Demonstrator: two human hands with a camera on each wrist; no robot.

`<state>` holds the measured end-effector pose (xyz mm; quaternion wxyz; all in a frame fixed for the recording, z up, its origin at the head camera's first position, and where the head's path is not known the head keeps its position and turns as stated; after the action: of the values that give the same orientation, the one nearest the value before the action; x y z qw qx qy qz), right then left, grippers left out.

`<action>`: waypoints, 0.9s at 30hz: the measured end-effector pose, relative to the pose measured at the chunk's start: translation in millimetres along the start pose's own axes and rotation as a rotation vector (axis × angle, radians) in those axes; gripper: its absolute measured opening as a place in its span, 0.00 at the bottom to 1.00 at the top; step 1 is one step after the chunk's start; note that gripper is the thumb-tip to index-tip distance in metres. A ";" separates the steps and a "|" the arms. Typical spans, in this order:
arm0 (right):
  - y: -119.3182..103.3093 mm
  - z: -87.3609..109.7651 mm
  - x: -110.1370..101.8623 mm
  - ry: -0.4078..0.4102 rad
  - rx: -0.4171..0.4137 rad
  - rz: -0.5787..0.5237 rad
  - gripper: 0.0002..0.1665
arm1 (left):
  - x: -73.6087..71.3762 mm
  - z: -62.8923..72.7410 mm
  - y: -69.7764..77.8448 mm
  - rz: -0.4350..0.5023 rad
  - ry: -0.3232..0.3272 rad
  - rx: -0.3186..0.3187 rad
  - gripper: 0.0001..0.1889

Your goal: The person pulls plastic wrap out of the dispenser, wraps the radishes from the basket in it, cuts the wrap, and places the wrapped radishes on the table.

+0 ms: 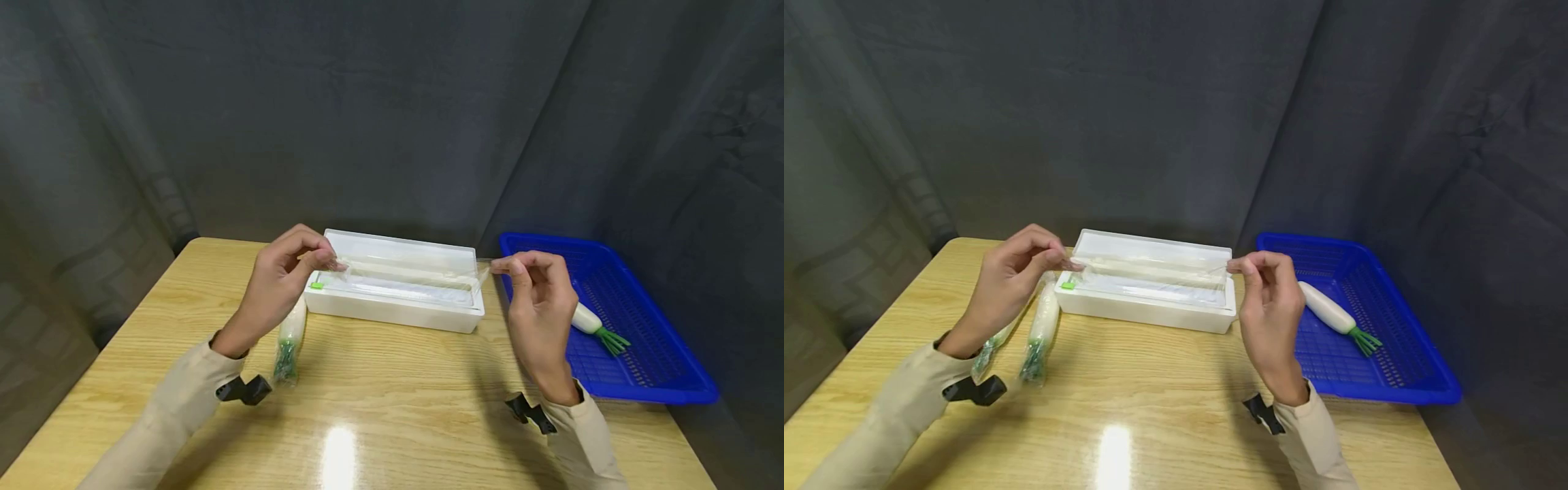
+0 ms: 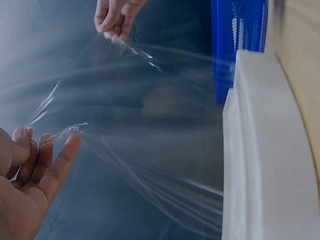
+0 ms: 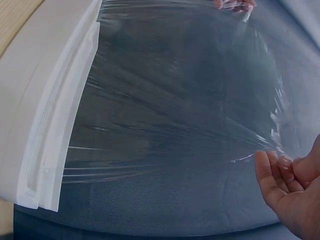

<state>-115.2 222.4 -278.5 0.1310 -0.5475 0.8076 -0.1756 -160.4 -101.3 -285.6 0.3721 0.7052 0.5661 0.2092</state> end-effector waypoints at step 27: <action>-17.2 -10.1 -2.8 0.075 -0.082 -0.008 0.06 | -4.5 -6.0 30.4 -0.339 0.190 0.174 0.06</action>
<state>-103.9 220.6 -262.0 0.0775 -0.5487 0.8162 -0.1633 -146.4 -106.4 -258.2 0.2845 0.6066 0.7251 0.1593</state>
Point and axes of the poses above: each hand's wrist, its own z-axis away from the middle knuckle, its own x-axis out of the palm, y = z × x, the point moved 1 cm from there along -z, towards the middle knuckle, and after that the axes turned 9 degrees about -x, right-handed, at the moved point
